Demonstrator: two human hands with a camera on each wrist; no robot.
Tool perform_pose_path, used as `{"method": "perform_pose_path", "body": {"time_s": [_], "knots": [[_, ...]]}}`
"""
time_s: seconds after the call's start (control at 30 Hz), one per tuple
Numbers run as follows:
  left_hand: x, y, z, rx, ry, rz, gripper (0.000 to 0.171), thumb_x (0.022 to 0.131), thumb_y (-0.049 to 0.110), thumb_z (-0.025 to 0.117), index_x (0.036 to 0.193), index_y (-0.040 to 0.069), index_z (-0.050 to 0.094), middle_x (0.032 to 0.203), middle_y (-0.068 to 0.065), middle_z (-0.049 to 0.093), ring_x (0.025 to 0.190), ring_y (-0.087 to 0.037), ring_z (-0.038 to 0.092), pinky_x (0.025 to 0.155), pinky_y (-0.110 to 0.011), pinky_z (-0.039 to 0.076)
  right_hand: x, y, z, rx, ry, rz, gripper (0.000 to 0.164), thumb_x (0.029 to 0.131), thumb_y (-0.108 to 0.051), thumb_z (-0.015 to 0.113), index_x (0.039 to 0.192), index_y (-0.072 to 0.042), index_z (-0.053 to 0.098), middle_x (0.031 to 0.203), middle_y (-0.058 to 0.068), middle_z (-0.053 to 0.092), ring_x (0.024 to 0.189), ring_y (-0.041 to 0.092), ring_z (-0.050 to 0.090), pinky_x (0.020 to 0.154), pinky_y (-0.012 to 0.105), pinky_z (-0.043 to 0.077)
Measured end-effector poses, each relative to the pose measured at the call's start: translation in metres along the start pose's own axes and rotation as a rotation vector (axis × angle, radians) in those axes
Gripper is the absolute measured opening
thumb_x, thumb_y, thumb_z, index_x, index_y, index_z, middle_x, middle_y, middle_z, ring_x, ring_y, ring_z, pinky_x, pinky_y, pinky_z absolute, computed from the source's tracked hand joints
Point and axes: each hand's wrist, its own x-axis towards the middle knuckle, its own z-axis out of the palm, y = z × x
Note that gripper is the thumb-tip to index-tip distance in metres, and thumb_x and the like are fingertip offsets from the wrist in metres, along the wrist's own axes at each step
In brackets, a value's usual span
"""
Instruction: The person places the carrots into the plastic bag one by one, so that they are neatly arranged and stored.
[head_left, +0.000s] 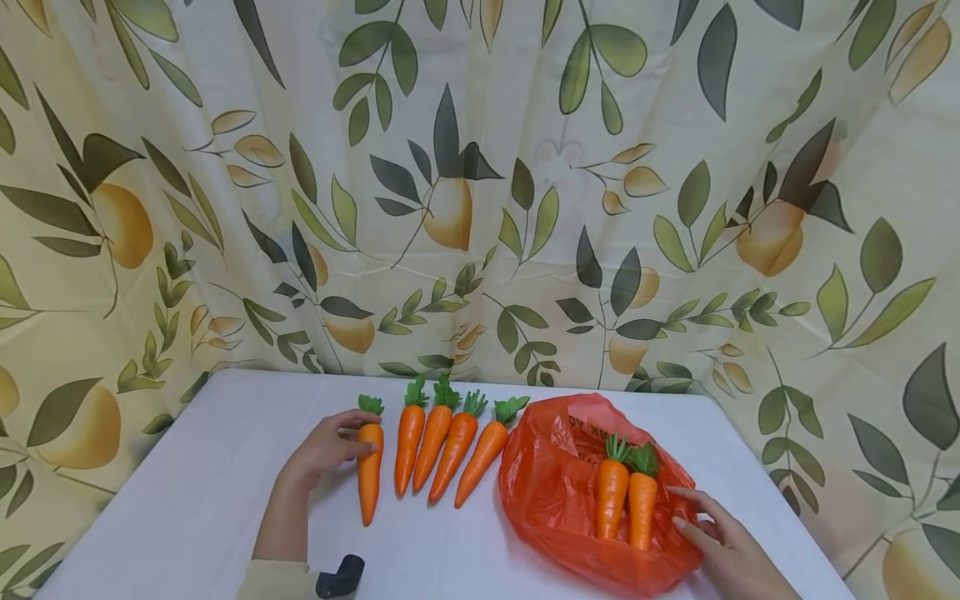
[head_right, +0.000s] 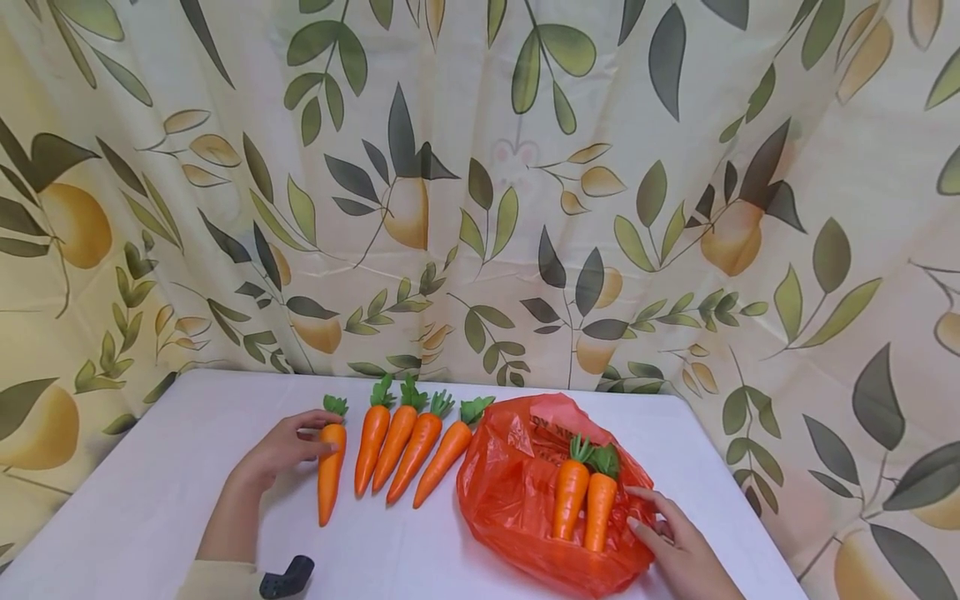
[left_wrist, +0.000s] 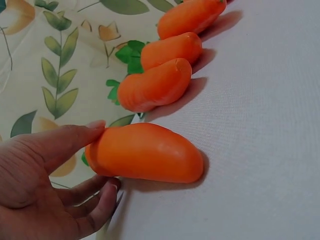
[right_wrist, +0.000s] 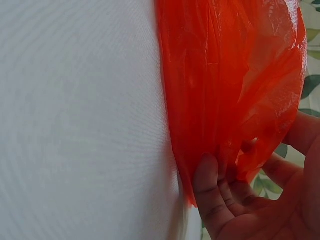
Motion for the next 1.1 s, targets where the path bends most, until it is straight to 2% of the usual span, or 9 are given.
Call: {"method": "perform_pose_path", "body": {"time_s": [0.23,0.57,0.77,1.1], "knots": [[0.0014,-0.0007,0.0023,0.016,0.004,-0.011,0.042,0.087,0.012,0.083,0.127,0.008,0.071,0.134,-0.022,0.056,0.116,-0.039,0.054,0.087,-0.045,0.055,0.0006,0.0017,0.0000,0.008,0.000,0.002,0.061,0.105,-0.033,0.061,0.156,-0.007,0.039,0.155,0.027,0.036,0.117,0.036,0.054,0.091,0.043,0.057],[0.0013,-0.0005,0.0036,0.053,-0.022,-0.014,0.047,0.083,0.009,0.084,0.128,0.012,0.071,0.129,-0.016,0.060,0.116,-0.037,0.054,0.088,-0.049,0.053,-0.0004,0.0005,-0.0002,-0.005,0.001,-0.013,0.058,0.106,-0.029,0.061,0.155,-0.006,0.040,0.152,0.026,0.039,0.113,0.031,0.056,0.088,0.037,0.058],[0.0014,-0.0011,0.0036,0.090,-0.064,0.008,0.055,0.079,0.006,0.087,0.131,0.014,0.070,0.119,-0.011,0.062,0.106,-0.031,0.055,0.083,-0.044,0.053,-0.0004,0.0001,0.0002,-0.010,-0.008,-0.010,0.058,0.106,-0.029,0.059,0.156,-0.007,0.039,0.154,0.026,0.037,0.116,0.033,0.054,0.090,0.040,0.058],[0.0005,0.0024,0.0036,0.090,-0.069,0.032,0.054,0.079,0.006,0.088,0.130,0.013,0.071,0.118,-0.011,0.062,0.105,-0.031,0.057,0.081,-0.043,0.054,0.0005,-0.0011,0.0005,-0.003,-0.021,0.024,0.060,0.107,-0.033,0.058,0.157,-0.008,0.037,0.158,0.027,0.031,0.122,0.041,0.051,0.091,0.045,0.057]]}}
